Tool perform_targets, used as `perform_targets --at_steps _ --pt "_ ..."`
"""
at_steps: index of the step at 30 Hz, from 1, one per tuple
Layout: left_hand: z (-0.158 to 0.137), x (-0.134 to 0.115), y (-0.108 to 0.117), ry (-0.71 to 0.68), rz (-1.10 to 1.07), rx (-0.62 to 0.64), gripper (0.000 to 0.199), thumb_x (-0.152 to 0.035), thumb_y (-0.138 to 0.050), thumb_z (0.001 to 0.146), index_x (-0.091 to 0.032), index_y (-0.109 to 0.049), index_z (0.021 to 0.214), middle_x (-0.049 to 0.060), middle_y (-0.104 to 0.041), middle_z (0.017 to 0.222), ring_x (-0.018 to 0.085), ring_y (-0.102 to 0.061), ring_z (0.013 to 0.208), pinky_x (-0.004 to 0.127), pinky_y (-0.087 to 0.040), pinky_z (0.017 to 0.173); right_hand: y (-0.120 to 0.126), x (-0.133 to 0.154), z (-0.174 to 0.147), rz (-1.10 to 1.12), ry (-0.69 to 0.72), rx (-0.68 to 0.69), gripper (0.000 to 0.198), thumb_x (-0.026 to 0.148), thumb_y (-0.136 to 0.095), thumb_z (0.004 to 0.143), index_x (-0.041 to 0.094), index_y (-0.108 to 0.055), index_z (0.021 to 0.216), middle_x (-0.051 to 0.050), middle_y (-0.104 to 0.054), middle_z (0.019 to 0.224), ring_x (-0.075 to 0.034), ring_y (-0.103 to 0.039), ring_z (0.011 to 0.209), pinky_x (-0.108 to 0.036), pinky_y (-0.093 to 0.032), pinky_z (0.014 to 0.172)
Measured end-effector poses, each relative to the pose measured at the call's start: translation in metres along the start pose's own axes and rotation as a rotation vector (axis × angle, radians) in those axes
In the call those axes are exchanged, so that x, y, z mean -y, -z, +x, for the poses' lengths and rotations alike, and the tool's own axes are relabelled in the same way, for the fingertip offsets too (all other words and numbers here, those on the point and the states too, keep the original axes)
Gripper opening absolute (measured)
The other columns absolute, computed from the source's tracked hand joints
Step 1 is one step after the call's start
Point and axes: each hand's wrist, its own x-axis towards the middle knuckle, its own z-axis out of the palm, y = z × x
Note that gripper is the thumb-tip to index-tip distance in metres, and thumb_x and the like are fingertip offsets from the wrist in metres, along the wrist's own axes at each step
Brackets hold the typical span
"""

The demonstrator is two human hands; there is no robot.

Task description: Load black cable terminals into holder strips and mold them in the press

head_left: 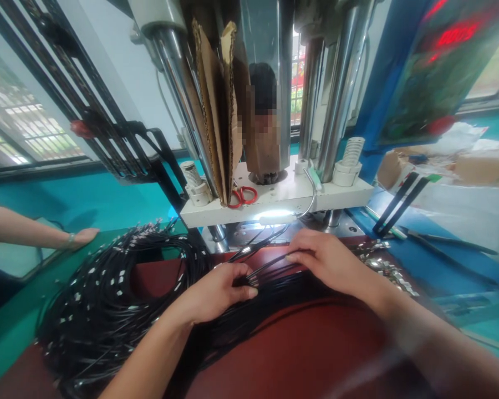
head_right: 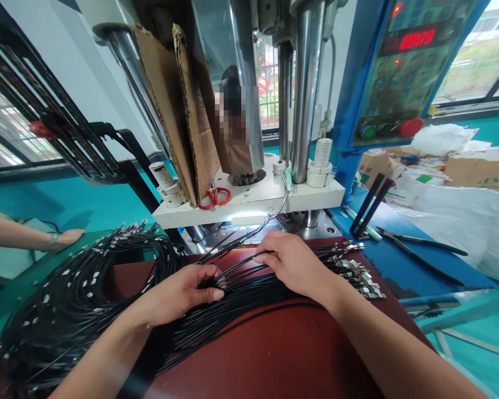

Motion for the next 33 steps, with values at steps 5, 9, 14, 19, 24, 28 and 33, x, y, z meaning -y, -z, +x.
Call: perform_targets --at_steps 5,9,14,19,24,28,33 --pt "0.0 0.0 0.001 -0.01 0.02 -0.006 0.018 -0.034 -0.056 0.083 -0.017 -0.06 0.088 -0.001 -0.061 0.085 0.017 -0.052 0.079 0.026 -0.037 0.071 -0.001 -0.003 -0.001 -0.063 0.01 0.062 0.008 0.025 -0.057 0.09 0.02 -0.063 0.092 -0.003 -0.061 0.09 -0.018 -0.056 0.087 -0.03 -0.043 0.078" --pt "0.0 0.0 0.001 -0.014 0.012 0.007 0.016 -0.033 -0.055 0.084 -0.019 -0.059 0.089 -0.001 -0.06 0.084 0.017 -0.052 0.08 0.025 -0.037 0.072 -0.002 -0.005 -0.001 -0.139 0.001 0.205 0.014 0.03 -0.056 0.091 0.019 -0.065 0.092 -0.005 -0.064 0.086 -0.02 -0.057 0.083 -0.031 -0.042 0.077" --pt "-0.001 0.0 0.002 -0.02 -0.029 0.003 0.017 -0.034 -0.054 0.085 -0.019 -0.058 0.091 -0.001 -0.059 0.086 0.016 -0.051 0.08 0.025 -0.037 0.072 -0.002 0.0 -0.003 -0.118 -0.004 0.19 0.016 0.03 -0.056 0.09 0.019 -0.064 0.098 -0.006 -0.066 0.096 -0.021 -0.058 0.089 -0.031 -0.043 0.078" --pt "-0.006 -0.005 0.005 -0.01 -0.086 -0.01 0.021 -0.038 -0.055 0.084 -0.019 -0.057 0.093 -0.002 -0.056 0.082 0.015 -0.049 0.075 0.023 -0.037 0.067 0.004 0.001 -0.004 -0.154 -0.03 0.227 0.015 0.023 -0.055 0.089 0.02 -0.065 0.098 -0.006 -0.068 0.093 -0.021 -0.061 0.084 -0.031 -0.044 0.075" --pt "-0.01 -0.012 0.006 -0.024 0.08 0.02 0.029 -0.035 -0.071 0.071 -0.02 -0.06 0.093 -0.002 -0.06 0.086 0.017 -0.051 0.077 0.024 -0.036 0.066 0.009 0.0 -0.004 -0.242 0.019 0.225 0.014 0.023 -0.054 0.089 0.02 -0.067 0.094 -0.005 -0.064 0.088 -0.021 -0.059 0.083 -0.031 -0.044 0.074" --pt "-0.01 -0.011 0.001 -0.015 0.253 -0.027 0.019 -0.034 -0.07 0.072 -0.019 -0.059 0.077 -0.003 -0.06 0.078 0.016 -0.052 0.073 0.024 -0.033 0.064 0.012 0.001 -0.007 -0.212 -0.003 0.287 0.012 0.029 -0.059 0.087 0.021 -0.068 0.089 -0.004 -0.066 0.085 -0.021 -0.06 0.08 -0.03 -0.045 0.073" --pt "-0.01 -0.009 0.001 -0.03 0.249 -0.026 0.014 -0.033 -0.059 0.082 -0.019 -0.062 0.079 -0.002 -0.063 0.078 0.016 -0.054 0.074 0.025 -0.035 0.067 0.014 0.002 -0.008 -0.143 0.002 0.297 0.015 0.032 -0.06 0.087 0.021 -0.069 0.088 -0.004 -0.068 0.09 -0.021 -0.061 0.085 -0.029 -0.044 0.076"
